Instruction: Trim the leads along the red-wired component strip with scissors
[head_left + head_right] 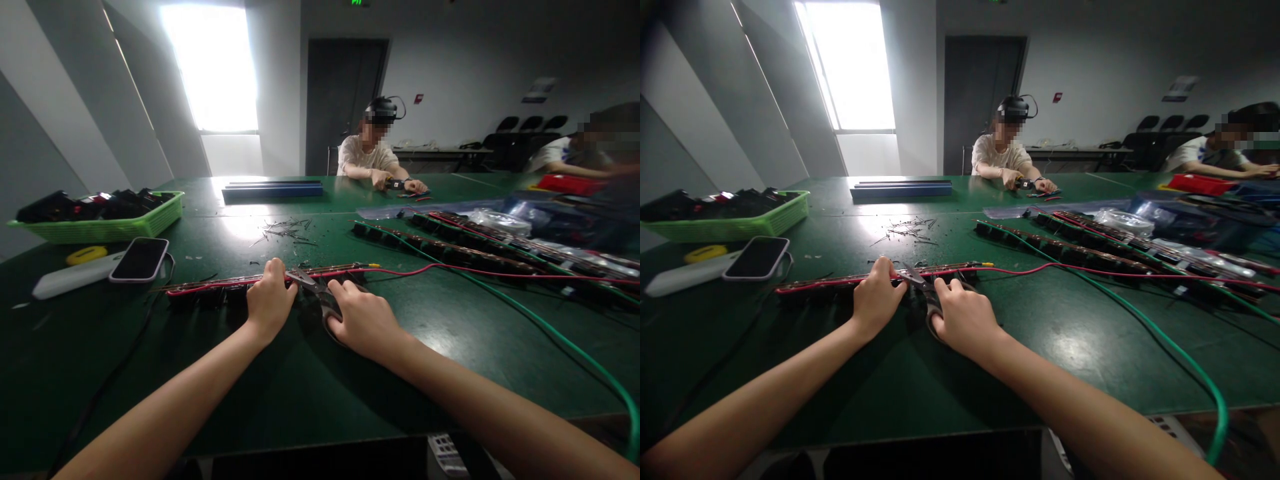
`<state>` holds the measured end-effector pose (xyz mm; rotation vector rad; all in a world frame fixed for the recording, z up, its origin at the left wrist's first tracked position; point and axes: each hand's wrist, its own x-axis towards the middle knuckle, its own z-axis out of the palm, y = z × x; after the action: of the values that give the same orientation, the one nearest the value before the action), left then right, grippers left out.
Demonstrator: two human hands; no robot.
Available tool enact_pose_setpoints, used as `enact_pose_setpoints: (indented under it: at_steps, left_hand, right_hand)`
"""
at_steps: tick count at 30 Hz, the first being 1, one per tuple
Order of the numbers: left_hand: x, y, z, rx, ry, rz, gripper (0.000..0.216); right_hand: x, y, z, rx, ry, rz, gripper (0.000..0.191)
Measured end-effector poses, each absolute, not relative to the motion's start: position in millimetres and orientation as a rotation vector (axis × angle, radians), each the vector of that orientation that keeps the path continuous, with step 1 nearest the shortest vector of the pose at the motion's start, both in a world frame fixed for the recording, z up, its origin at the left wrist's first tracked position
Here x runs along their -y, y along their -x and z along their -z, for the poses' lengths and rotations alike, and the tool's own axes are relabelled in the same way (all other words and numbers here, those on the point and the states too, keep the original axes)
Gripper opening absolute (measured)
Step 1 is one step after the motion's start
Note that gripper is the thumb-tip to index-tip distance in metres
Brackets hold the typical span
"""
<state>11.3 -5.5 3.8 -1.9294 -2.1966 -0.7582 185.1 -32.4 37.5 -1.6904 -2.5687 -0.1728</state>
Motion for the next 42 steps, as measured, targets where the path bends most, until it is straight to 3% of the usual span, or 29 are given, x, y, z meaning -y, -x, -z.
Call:
enact_pose_setpoints:
  at_steps: [29,42]
  left_hand:
    - [4.5,-11.6,-5.2,2.251,1.915,0.817,0.019]
    - [3.8,-11.2,-4.2,2.24,1.918,0.852,0.02]
  right_hand:
    - [33.1,-179.4,-35.2,2.653,1.684,0.189,0.041]
    - [29.0,-184.1,-36.1,2.638,1.628,0.077,0.03]
